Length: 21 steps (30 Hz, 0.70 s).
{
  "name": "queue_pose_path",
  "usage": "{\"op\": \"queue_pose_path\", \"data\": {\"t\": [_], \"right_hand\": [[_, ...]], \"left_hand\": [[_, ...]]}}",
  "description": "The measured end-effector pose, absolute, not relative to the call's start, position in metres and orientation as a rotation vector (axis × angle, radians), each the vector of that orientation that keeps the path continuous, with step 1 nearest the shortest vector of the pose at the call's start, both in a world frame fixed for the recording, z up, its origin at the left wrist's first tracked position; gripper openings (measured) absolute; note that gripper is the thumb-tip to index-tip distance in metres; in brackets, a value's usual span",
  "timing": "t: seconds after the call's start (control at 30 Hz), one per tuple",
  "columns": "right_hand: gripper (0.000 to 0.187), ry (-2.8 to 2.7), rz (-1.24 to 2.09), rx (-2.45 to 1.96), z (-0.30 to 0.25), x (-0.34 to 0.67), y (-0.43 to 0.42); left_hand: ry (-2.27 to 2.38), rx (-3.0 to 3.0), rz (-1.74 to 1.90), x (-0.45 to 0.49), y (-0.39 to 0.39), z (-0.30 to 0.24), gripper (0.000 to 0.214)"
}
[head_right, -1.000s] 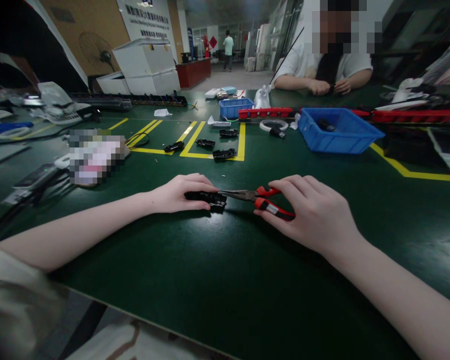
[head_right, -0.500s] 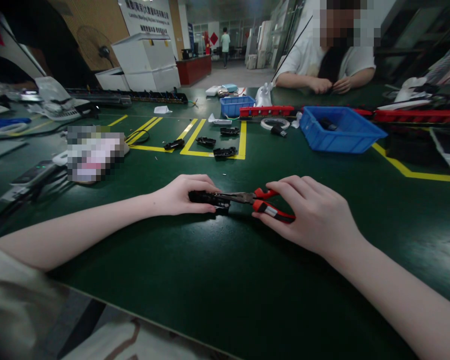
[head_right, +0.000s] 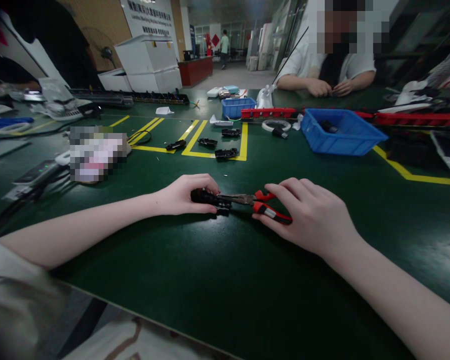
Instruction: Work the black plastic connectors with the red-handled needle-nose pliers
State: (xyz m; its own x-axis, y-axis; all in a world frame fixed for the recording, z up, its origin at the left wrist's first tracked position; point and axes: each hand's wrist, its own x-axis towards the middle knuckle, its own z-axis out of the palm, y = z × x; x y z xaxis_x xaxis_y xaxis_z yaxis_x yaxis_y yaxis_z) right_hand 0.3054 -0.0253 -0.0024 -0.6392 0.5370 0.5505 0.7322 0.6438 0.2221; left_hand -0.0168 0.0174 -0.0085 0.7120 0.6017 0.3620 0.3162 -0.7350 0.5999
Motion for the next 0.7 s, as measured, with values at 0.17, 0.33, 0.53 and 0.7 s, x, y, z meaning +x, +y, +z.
{"op": "queue_pose_path", "data": {"t": [0.17, 0.33, 0.53, 0.7], "right_hand": [[0.044, -2.396, -0.604, -1.033, -0.0008, 0.3061, -0.0265], [0.044, -2.401, -0.58, -1.041, -0.0003, 0.3055, -0.0263], [0.039, -2.431, -0.548, -1.04, 0.001, 0.3024, -0.0274], [0.04, -2.468, -0.532, -1.071, 0.0016, 0.302, -0.0271]], "left_hand": [[0.688, 2.414, 0.736, -0.017, 0.0176, -0.0076, 0.027], [0.693, 2.396, 0.716, -0.017, 0.0168, -0.0053, 0.026], [0.683, 2.394, 0.712, -0.0169, 0.0169, -0.0045, 0.025], [0.697, 2.405, 0.703, -0.0178, 0.0168, -0.0044, 0.029]]}}
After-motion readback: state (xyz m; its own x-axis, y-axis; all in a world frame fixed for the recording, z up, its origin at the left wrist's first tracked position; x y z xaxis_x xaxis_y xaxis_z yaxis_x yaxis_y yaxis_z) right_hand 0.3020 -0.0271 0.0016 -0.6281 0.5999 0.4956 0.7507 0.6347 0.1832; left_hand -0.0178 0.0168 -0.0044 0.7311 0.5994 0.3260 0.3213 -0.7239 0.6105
